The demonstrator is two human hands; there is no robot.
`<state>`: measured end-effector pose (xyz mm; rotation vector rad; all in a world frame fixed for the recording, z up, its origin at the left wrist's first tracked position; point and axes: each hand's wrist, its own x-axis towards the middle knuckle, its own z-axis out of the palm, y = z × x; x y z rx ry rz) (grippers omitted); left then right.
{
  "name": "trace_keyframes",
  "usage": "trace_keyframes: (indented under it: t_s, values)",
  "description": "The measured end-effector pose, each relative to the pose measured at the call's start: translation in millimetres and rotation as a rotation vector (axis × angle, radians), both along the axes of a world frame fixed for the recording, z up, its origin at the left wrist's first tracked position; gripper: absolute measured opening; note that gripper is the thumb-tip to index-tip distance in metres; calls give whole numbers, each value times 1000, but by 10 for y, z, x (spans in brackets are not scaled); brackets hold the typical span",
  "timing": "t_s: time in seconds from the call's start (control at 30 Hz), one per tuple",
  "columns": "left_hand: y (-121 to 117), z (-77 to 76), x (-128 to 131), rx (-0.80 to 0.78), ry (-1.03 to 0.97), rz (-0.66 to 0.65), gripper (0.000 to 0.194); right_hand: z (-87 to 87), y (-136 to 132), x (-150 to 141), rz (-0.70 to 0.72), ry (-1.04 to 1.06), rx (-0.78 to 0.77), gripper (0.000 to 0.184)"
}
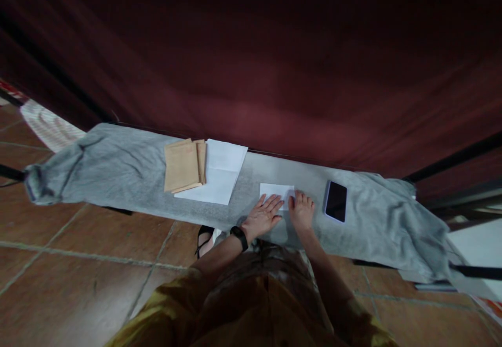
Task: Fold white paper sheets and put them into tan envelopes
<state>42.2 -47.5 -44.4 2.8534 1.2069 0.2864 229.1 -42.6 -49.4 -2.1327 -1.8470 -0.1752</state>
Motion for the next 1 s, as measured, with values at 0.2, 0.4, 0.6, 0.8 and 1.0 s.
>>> trace_keyframes:
  t_s: [0.2,0.4,0.6,0.8,1.0]
  values:
    - [0,29,5,-4,36,-8,55,-58,-178,-134,171,184,87,40]
    - [-6,4,28,-37,38,-3,52,-88,-360,-264,434,215,-10,51]
    - [-6,13,32,-68,5,8,55,-109,-459,-211,387,105,-2,57]
    - [-4,-29,1,-55,0,12,58,-133,-510,-150,381,24,4,56]
    - [-60,-82,-26,-38,-48,99,64,-151,-566,-82,340,-10,15,58]
